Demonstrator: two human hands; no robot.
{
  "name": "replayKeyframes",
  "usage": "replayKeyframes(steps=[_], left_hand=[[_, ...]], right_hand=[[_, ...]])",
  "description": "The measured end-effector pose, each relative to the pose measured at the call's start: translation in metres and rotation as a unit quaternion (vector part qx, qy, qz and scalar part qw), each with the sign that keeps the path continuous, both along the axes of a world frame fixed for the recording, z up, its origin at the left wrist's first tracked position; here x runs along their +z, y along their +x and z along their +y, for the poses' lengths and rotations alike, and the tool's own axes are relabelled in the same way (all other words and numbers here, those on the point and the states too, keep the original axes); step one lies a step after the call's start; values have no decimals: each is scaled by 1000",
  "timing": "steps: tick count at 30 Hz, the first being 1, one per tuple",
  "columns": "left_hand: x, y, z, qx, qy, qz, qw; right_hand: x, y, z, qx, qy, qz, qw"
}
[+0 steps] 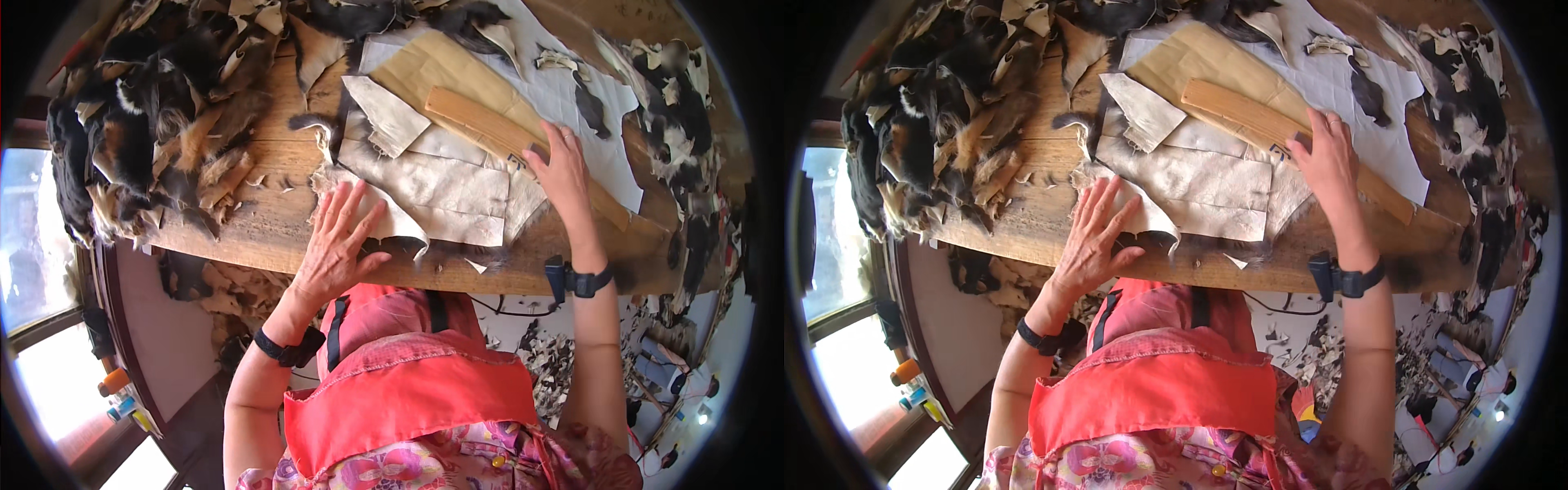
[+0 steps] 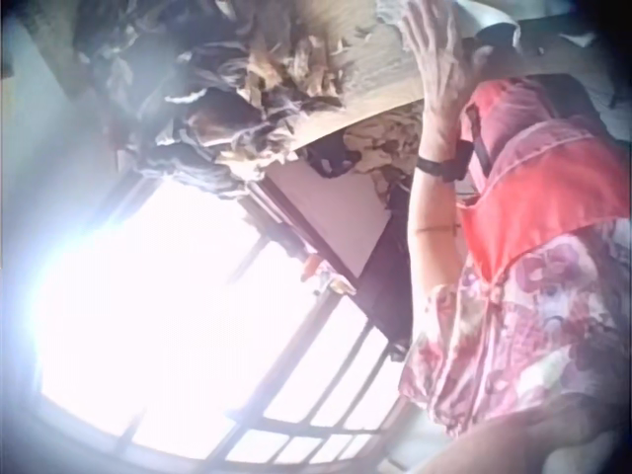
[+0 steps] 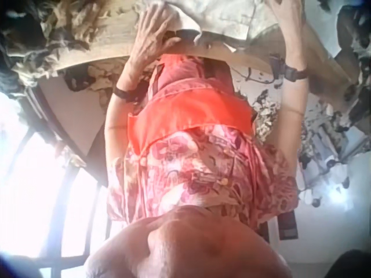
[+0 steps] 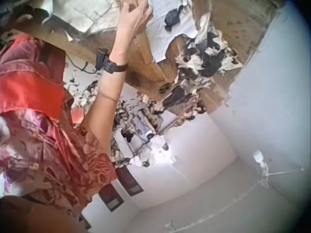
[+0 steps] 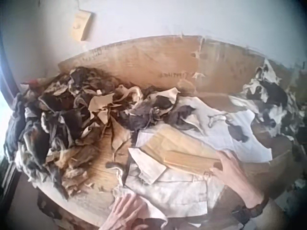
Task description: Cutting and hand-sewing fur and leather scraps onto a base fabric following a template.
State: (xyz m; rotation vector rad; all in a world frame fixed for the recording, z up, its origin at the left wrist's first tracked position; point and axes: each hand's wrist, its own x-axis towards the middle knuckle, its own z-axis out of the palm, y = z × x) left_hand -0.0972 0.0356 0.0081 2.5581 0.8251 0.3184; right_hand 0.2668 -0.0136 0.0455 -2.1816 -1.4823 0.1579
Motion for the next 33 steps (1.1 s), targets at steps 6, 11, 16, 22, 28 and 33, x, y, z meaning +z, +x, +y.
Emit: replayKeyframes(steps=[6,11,16,22,28,33], left_hand=[[-3,5,-10,8,36,51,998],[10,1,-3,24,-3,14,1000],[54,-4,17,233,-29,-81,969],[75,26,5,27,-396,-218,892],[38,24,22,-37,-234,-214,948],[13,11,15,240,-253,-224,910]], right_hand=[[-26,33,-13,75,-37,-104,991],[-20,29,-17,36,-61,-93,993],[22,-14,-3,133,41,-54,989],[51,-116,2,357,136,80,921],[36,-173,11,421,211,151,869],[9,-144,-3,236,36,197,951]])
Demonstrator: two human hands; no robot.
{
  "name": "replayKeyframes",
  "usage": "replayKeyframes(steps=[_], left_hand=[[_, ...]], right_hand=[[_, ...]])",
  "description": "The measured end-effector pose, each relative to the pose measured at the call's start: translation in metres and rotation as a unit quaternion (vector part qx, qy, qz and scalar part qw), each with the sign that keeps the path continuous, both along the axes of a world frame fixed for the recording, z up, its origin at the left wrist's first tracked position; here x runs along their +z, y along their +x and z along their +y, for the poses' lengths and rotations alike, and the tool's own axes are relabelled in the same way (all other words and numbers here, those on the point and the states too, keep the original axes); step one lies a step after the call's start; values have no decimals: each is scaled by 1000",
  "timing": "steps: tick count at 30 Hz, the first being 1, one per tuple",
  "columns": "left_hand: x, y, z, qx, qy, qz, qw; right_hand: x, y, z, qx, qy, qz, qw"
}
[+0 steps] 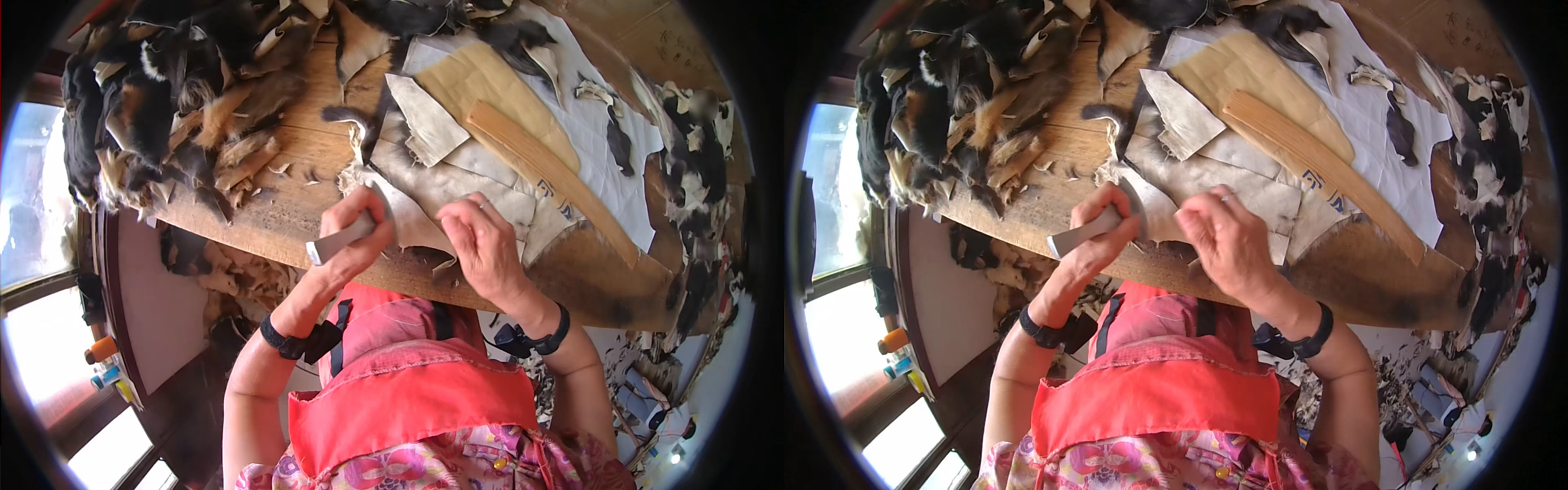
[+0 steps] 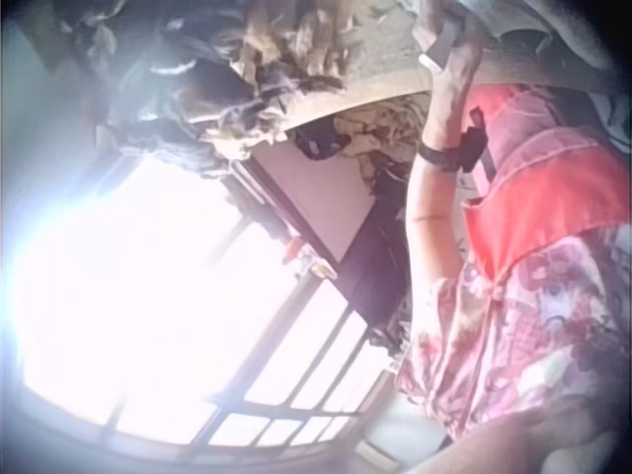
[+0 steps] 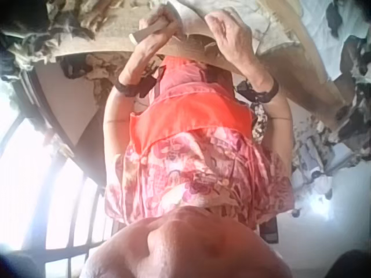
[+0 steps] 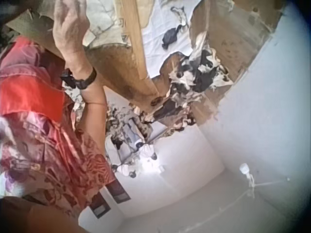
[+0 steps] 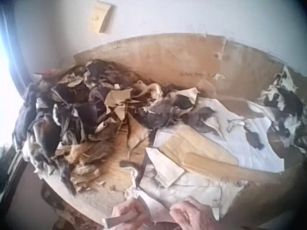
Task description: Cutting and hand-sewing fur and leather scraps onto a base fabric following a template.
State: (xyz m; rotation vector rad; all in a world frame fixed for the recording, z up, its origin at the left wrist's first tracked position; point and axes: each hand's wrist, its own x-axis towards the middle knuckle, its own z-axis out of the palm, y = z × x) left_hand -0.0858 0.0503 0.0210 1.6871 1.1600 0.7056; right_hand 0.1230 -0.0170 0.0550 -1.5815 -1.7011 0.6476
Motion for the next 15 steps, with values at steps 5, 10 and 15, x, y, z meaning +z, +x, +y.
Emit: replayKeyframes(steps=[5,10,15], left_hand=[[-18,-7,13,17,42,2,999],[-22,-11,18,8,30,14,999],[-20,-12,20,-7,25,25,999]], right_hand=[[-33,-2,-26,-46,-63,-71,994],[-43,-15,-36,-97,-202,44,974],[-32,-43,-37,-63,-147,71,985]])
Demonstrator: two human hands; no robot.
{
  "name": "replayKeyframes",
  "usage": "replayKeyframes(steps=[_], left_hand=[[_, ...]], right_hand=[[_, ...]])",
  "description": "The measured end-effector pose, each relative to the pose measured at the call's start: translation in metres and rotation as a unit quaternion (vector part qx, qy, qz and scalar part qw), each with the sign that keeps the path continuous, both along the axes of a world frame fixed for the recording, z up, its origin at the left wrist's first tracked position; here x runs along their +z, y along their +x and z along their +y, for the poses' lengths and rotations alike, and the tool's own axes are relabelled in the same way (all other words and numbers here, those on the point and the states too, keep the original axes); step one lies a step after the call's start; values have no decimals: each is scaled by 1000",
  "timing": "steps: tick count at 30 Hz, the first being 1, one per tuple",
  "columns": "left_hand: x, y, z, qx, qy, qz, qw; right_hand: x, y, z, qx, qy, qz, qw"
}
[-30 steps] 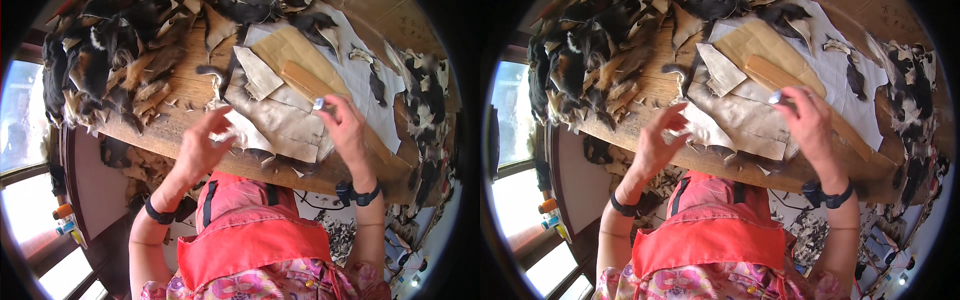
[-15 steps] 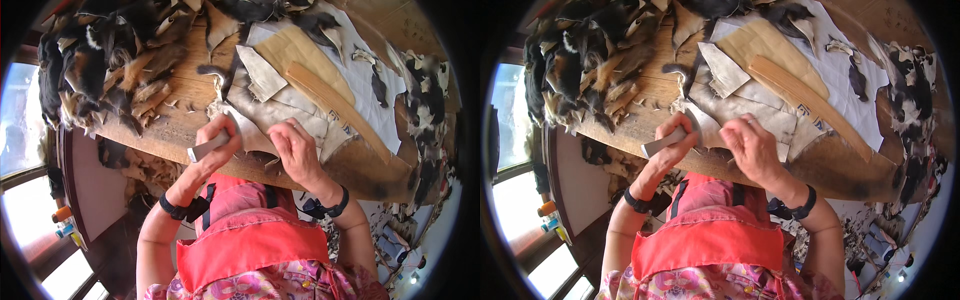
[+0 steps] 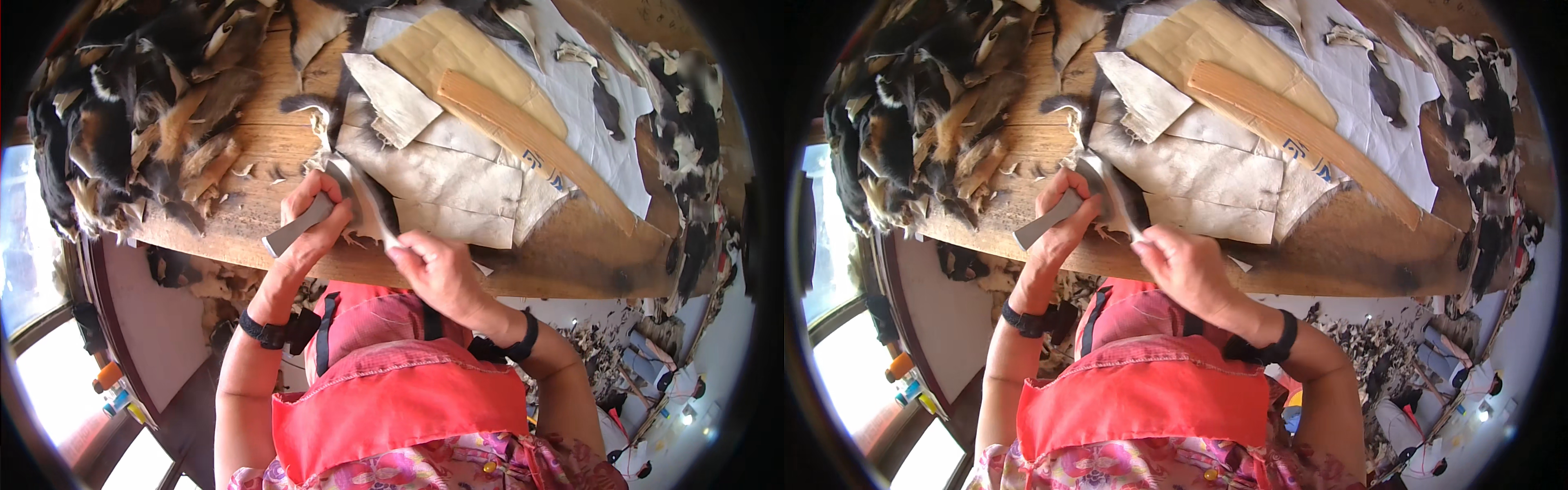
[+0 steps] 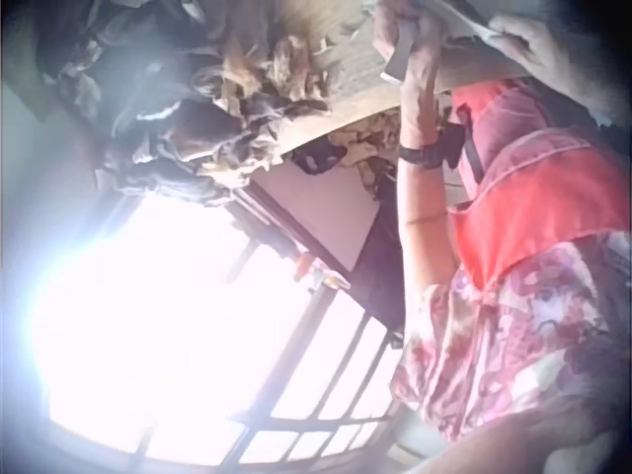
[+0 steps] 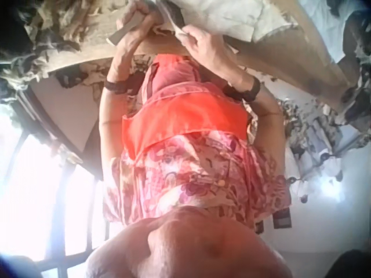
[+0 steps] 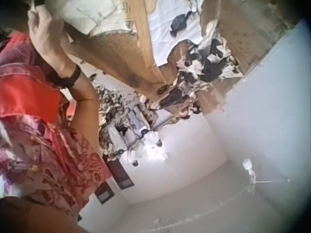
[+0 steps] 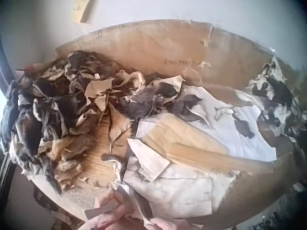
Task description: Cutting and hand-sewing fur and leather scraps onto a base fabric following a template.
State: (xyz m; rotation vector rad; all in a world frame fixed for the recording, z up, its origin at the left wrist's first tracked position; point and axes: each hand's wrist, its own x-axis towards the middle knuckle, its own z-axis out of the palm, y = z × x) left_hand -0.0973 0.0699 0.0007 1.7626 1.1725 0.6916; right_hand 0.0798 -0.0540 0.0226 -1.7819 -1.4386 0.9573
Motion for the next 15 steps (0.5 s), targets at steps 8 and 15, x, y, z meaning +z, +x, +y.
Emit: replayKeyframes(steps=[8,15], left_hand=[[-4,3,-2,17,5,10,1000],[7,8,-6,32,-18,14,999]], right_hand=[[-4,16,3,-73,2,5,997],[-17,28,10,-32,-43,-131,990]])
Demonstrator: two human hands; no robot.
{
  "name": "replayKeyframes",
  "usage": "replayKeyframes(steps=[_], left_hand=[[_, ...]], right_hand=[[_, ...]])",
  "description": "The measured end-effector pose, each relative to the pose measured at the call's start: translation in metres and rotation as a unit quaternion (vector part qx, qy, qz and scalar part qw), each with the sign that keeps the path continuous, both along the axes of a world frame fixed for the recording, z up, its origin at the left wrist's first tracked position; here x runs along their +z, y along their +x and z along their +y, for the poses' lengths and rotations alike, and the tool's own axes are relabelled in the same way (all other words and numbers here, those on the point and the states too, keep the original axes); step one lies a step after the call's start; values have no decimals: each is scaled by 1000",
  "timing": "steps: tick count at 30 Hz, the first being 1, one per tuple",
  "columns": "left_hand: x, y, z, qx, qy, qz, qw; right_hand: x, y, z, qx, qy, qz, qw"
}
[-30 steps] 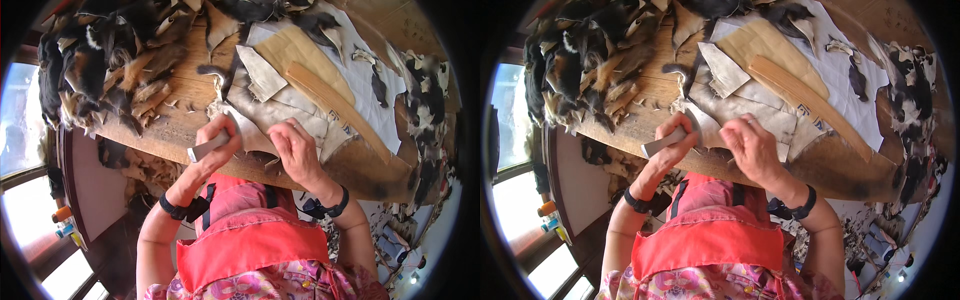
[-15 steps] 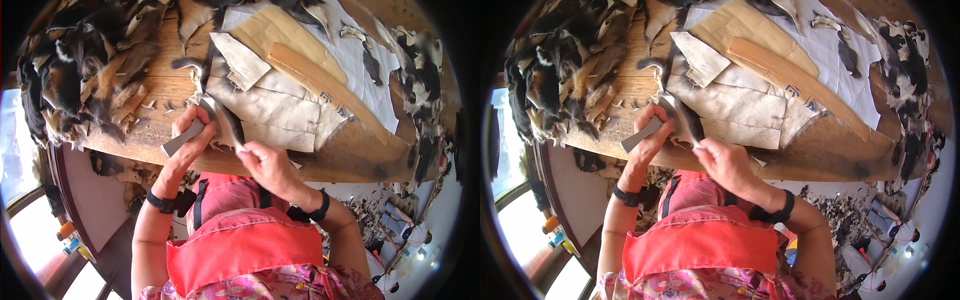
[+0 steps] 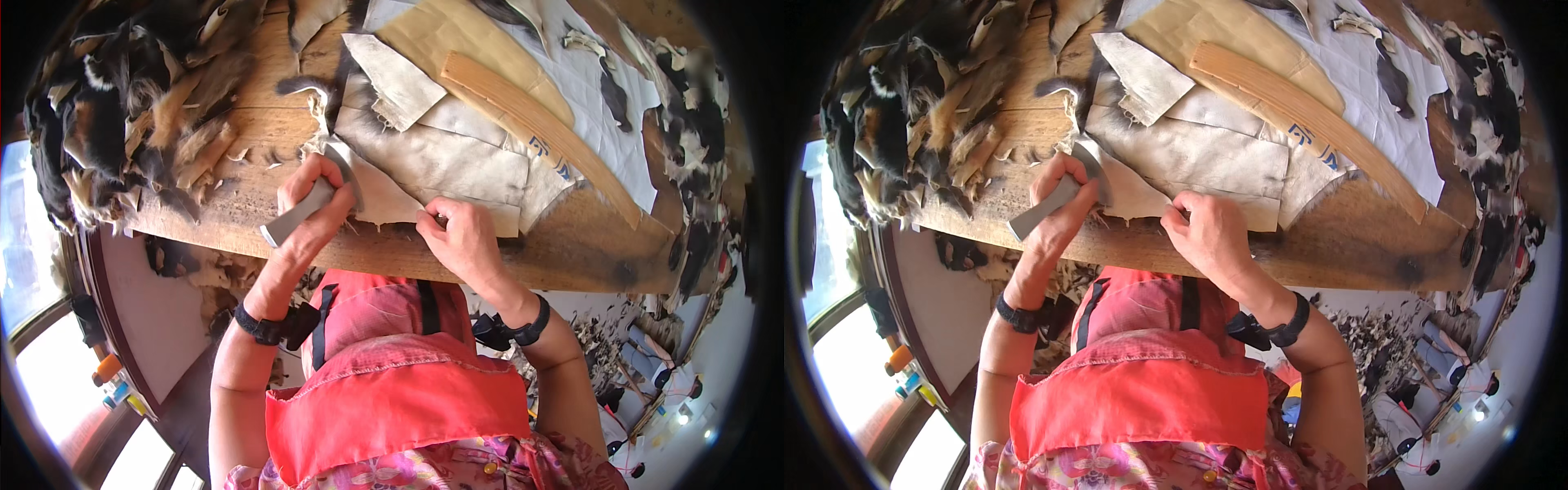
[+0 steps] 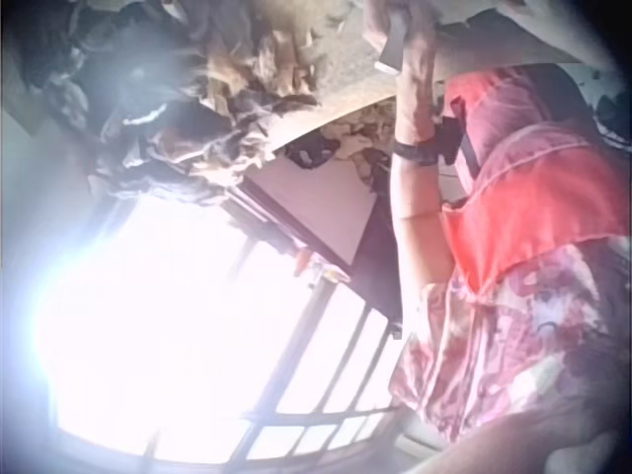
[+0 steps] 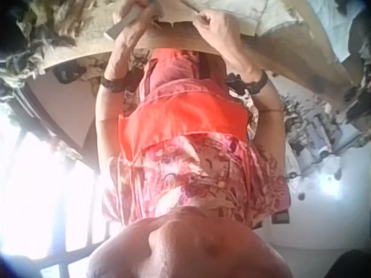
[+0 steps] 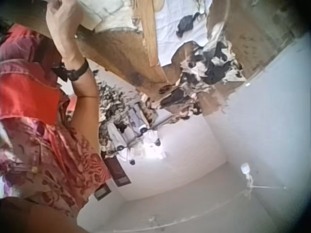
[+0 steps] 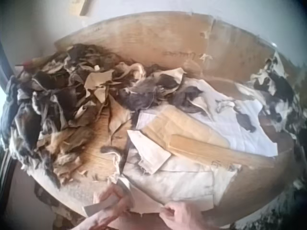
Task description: Cutting and hand-sewing fur and leather scraps onto a base fabric following a template.
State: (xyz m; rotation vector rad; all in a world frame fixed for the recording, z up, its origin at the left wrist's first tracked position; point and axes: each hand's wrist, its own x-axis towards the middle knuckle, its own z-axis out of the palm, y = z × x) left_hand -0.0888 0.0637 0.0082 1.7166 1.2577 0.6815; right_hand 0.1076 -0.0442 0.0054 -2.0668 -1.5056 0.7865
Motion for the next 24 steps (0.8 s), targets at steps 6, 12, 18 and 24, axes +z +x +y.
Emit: replayKeyframes(steps=[6,12,18,24], left_hand=[[0,22,-25,-110,31,-103,988],[-19,24,-26,-98,70,-119,986],[-19,26,-29,-93,94,-105,986],[-13,20,-28,-140,16,-103,985]], right_hand=[[4,-2,2,-14,11,7,1000],[7,1,3,18,-25,15,999],[6,6,9,58,-18,54,997],[5,2,17,-60,-125,361,922]])
